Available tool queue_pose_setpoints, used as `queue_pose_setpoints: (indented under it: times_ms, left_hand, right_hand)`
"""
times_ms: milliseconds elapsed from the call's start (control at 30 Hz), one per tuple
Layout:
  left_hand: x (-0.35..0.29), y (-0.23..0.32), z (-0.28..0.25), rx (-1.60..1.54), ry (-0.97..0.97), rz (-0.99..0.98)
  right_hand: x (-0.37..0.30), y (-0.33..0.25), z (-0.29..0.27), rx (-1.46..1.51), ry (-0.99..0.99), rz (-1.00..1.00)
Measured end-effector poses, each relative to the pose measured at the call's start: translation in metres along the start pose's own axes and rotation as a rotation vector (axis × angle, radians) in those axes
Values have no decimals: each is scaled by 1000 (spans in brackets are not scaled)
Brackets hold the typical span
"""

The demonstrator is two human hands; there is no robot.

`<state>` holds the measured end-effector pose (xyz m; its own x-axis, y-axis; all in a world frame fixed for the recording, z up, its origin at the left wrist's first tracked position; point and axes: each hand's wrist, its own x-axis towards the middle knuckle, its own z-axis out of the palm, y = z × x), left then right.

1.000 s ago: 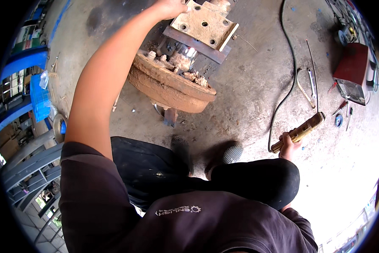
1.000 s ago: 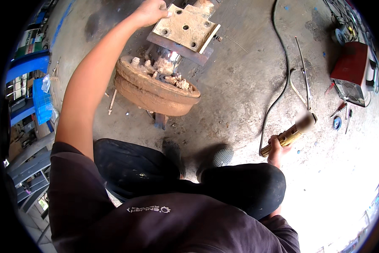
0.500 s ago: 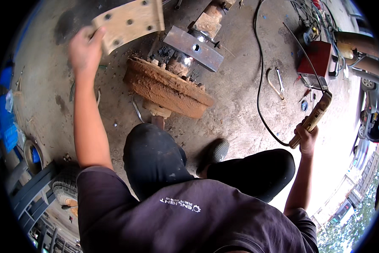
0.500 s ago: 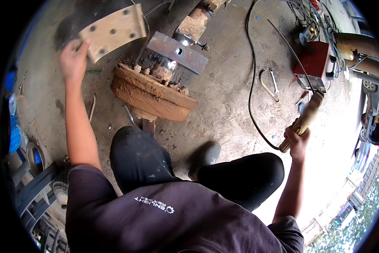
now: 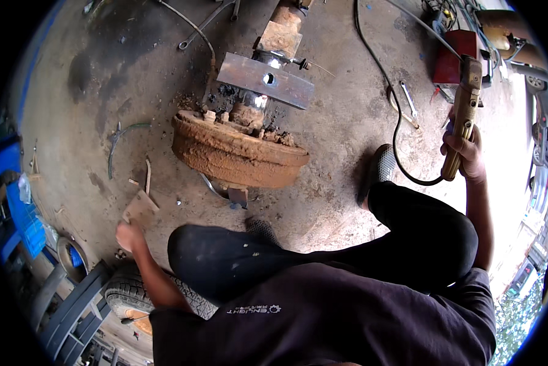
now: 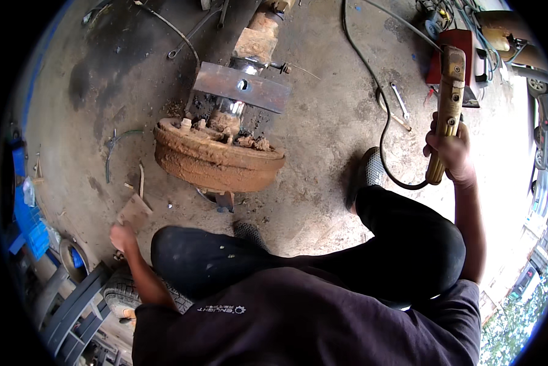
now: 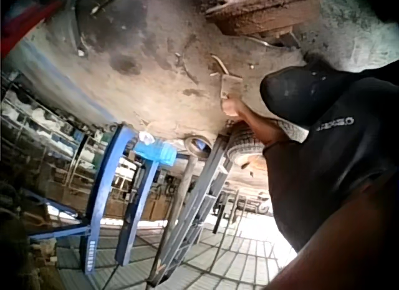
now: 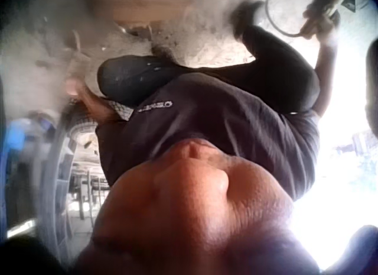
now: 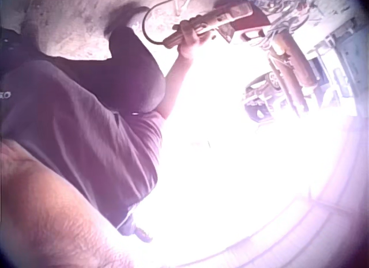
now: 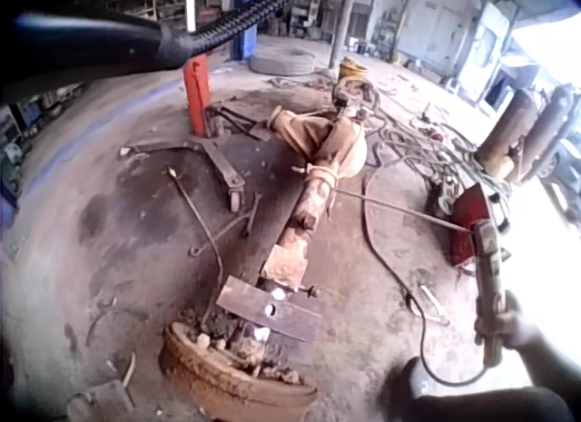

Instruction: The person positions a metal plate onto a rusty brake drum assembly and secures it using pliers. They then use a welding torch to weld the plate to the drum, creating visible sparks. The person is wearing protective gloves during the welding process.

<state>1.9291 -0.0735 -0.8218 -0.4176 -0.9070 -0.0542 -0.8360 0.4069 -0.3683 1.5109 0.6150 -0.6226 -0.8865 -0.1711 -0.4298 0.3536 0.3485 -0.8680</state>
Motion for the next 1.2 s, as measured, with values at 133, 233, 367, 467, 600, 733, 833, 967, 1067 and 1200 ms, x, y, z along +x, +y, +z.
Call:
queue_pose_setpoints:
  times_ms: [133, 233, 367, 467, 600, 733, 833, 967, 1067, 1200]
  left_hand:
    - [-86, -20, 26, 7, 3, -136]
    - [-135, -57, 60, 6, -146, -233]
    - [-174, -80, 19, -644, -780, -513]
    - [-186, -11, -108, -931, -568, -681]
    - [-223, 15, -234, -737, -597, -621]
    - [-238, 31, -251, -567, -486, -497]
    - [-238, 54, -261, -470, -336, -267]
    - [-204, 183, -272, -632, 36, 55]
    - [-184, 256, -267, -941, 310, 33]
    - [-185, 321, -234, -1030, 439, 20]
  right_hand:
    - [47, 32, 12, 174, -91, -2]
    - [89, 56, 7, 255, -230, -20]
    - [149, 85, 5, 293, -384, -19]
    - [178, 109, -4, 313, -434, -17]
    - [211, 130, -22, 257, -623, 272]
    - [225, 116, -23, 142, -691, 328]
    - [242, 106, -18, 94, -797, 249]
    - [247, 100, -12, 38, -829, 226]
    - [238, 103, -6, -3, -788, 69]
    - [227, 106, -28, -153, -810, -68]
